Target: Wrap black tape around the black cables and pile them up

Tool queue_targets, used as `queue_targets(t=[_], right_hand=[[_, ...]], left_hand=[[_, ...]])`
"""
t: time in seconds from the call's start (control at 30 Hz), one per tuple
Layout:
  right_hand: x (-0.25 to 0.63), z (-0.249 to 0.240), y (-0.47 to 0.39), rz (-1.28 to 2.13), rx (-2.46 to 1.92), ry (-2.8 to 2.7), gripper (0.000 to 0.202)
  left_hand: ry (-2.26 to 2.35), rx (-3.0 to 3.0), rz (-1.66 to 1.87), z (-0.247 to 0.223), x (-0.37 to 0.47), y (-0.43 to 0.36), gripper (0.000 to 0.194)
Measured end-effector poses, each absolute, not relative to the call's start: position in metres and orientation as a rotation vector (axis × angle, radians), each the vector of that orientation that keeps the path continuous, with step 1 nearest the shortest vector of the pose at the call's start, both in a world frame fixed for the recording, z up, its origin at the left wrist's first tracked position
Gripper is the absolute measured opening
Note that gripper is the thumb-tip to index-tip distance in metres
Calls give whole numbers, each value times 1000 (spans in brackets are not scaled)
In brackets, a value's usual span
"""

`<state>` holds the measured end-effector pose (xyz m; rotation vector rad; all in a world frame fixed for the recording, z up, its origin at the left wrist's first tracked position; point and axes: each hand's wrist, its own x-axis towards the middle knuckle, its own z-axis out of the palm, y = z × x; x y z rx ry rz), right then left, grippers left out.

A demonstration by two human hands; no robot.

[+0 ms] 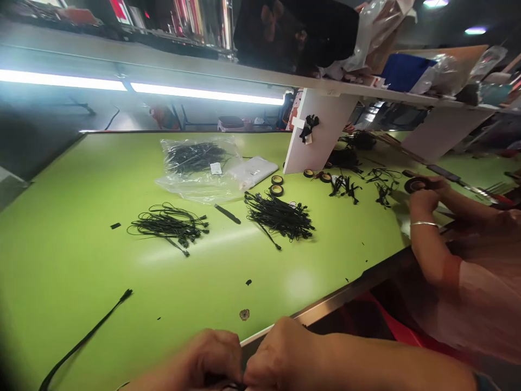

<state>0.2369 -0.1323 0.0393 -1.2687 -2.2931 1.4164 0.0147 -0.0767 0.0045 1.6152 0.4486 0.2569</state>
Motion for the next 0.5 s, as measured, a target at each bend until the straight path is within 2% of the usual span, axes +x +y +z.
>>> queue_targets(t=[0.13,0.3,0.43,0.5], right_hand=[[240,36,-135,1427,-1314,-2257,35],[241,30,-141,1480,-1170,-2229,32],[239,18,-140,1411,-1054,-2211,35],[239,13,-139,1324,-1002,-2193,39]], left_hand=[[442,1533,265,10,17,-82,25],[406,1595,245,19,24,-87,29],[385,1620,254,18,25,-89,39],[392,1655,256,16,22,-90,39]])
